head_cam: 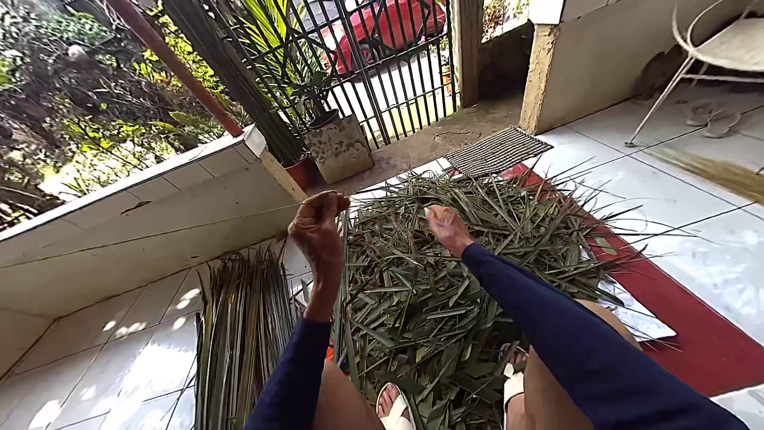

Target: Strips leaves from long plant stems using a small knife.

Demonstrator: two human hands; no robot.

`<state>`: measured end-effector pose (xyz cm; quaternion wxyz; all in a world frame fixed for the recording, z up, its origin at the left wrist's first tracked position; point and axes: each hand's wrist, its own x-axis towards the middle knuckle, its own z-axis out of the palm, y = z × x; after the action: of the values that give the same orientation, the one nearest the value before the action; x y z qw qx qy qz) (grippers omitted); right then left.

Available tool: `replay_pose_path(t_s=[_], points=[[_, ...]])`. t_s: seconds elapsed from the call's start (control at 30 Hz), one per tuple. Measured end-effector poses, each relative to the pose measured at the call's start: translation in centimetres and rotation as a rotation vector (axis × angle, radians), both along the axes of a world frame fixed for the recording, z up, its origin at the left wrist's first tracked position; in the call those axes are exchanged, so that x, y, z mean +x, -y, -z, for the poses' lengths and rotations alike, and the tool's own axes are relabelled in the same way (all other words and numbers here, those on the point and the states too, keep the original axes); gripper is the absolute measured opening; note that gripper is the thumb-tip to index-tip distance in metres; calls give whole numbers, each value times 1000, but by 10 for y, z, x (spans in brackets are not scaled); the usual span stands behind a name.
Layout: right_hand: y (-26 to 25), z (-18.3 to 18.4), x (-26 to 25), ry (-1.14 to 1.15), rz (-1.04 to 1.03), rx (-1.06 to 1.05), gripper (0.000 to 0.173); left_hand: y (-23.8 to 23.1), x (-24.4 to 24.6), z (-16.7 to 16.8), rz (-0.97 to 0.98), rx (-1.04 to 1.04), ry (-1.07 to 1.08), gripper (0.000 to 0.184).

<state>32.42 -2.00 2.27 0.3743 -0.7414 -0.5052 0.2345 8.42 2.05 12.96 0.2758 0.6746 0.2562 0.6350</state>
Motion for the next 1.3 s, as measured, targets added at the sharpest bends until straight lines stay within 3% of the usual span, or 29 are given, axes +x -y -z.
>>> replay_pose_path(t_s=[0.17, 0.27, 0.73, 1.3], points=[[26, -34, -23, -103, -48, 321, 40, 4, 3, 23, 69, -49, -101, 15], [28, -47, -30, -129, -90, 386, 39, 2, 4, 25, 68, -49, -98, 14], [39, -52, -60, -259, -302, 438, 36, 10, 23, 31, 108, 8, -114, 14], [27, -42, -44, -96, -161, 291, 38, 12, 13, 26, 106, 20, -106, 13]])
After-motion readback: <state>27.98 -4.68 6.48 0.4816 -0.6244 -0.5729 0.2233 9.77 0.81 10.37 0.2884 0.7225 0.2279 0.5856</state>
